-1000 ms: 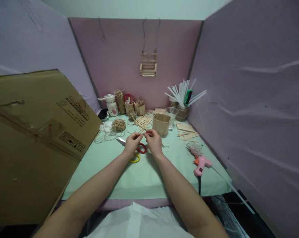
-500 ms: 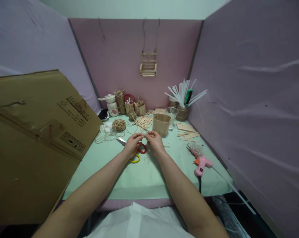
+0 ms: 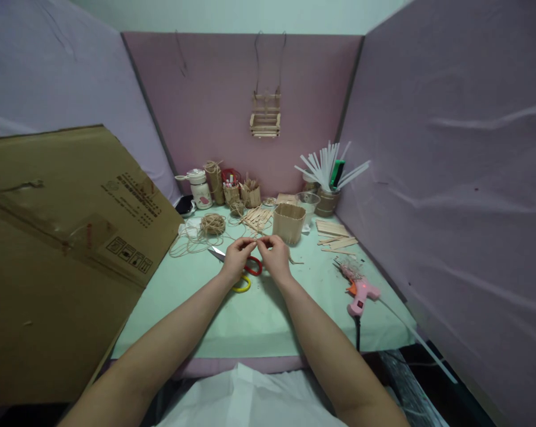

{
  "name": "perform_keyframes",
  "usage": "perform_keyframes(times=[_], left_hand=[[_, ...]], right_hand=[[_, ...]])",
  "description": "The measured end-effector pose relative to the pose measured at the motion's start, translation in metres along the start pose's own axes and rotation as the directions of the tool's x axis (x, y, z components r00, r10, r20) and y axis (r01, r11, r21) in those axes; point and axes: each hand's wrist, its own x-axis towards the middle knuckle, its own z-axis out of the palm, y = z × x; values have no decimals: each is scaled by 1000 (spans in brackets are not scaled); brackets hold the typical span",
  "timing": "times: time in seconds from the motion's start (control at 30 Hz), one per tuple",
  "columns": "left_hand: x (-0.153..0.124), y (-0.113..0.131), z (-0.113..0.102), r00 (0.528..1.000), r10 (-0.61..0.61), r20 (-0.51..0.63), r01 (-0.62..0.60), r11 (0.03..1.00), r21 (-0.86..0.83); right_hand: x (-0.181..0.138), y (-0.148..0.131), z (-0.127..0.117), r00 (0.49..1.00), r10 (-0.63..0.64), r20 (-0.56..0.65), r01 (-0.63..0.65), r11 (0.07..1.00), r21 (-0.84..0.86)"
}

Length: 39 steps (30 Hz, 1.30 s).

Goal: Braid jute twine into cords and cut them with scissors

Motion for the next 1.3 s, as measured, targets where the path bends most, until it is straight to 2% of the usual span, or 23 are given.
perform_keyframes(times=[0.13,0.37,0.43,0.5,0.57,0.6,0.67,0.77,0.83,0.9,1.0,1.13,1.3], left_hand=[[-1,2,0,999,52,2,-52,995,88],[-4,13,4,983,-185,15,185,972,-145],[-3,14,1,951,-295,94,309,919,-245],[-1,14,-2,890,-400,218,453,832,-322],[0,13,-4,835,-452,313,544,763,-349],[0,13,-5,828,-456,326,554,753,-354],[-1,14,-4,857,-422,294,508,784,-356],[-3,15,0,935,-322,150,354,881,-315],[-4,15,2,963,-260,64,268,929,-254],[-4,14,2,974,-223,28,224,954,-200],[-4,12,2,980,-197,38,201,972,-124],[-4,15,1,983,-177,54,179,984,-25],[-4,15,-1,1000,-20,24,13,971,240]], right_hand=[[1,0,-1,1000,-2,-9,2,1000,-17],[-2,-5,0,990,-137,17,138,988,-76],[-4,-7,0,981,-190,35,192,977,-92],[-6,-8,0,968,-244,68,250,962,-110],[-8,-9,0,955,-278,101,289,950,-117],[-8,-9,0,954,-281,107,293,950,-112],[-7,-10,-1,962,-255,94,263,961,-82],[-5,-10,0,983,-170,70,171,985,-7],[-2,-9,0,991,-113,75,111,993,36],[0,-6,0,995,-61,82,54,995,78],[2,-1,0,996,-1,90,-11,991,131],[4,3,-1,996,24,83,-36,990,140],[5,8,0,977,160,144,-184,967,175]])
